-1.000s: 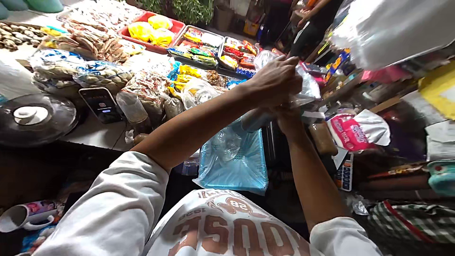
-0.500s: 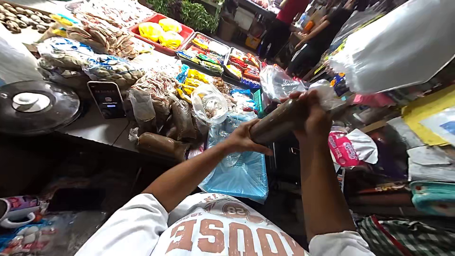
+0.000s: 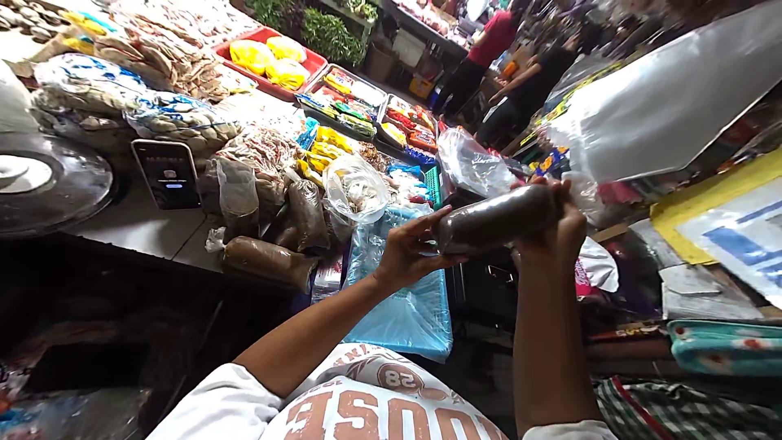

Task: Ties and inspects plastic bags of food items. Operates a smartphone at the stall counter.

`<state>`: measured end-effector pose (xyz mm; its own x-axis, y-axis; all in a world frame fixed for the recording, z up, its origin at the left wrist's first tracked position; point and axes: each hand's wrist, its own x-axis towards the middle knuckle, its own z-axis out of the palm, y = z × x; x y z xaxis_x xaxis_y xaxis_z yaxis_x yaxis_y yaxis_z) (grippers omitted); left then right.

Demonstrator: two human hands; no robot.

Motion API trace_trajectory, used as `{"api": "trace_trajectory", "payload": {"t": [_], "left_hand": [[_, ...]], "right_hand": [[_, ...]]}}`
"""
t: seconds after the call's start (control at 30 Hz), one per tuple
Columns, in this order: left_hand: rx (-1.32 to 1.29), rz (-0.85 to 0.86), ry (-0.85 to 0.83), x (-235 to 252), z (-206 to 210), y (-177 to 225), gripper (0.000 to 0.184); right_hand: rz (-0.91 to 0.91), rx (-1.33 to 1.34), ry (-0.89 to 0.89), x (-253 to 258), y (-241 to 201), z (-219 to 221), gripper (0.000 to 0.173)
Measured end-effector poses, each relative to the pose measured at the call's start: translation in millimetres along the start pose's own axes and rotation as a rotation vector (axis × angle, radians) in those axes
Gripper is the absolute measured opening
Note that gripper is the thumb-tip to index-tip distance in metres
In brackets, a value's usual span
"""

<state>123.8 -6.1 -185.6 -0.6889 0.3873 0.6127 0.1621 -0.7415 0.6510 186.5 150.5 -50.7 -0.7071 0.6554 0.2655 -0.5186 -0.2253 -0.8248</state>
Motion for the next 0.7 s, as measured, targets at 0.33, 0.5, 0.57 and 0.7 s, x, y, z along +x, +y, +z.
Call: {"api": "trace_trajectory", "payload": {"t": [0.33,0.5,0.57,0.7], "left_hand": [[-0.325,-0.687,-0.489,50,-9,26,0.034],[-0.334,-0.557,-0.644,55,-20,27,0.056],[-0.334,-0.529,-0.632,54,-17,33,0.067],[-0.217,-0.417,-0.697,50,-14,47,0.052]], "right_hand": [[-0.014,-0.154,-0.505,16,1,14,0.037],[-0.028,-0.21,-0.611,14,-7,30,0.032],[0.004,-0.265,-0.632,4,-8,38,0.034],[0.1,-0.146,-0.688,3,12,28,0.036]]}}
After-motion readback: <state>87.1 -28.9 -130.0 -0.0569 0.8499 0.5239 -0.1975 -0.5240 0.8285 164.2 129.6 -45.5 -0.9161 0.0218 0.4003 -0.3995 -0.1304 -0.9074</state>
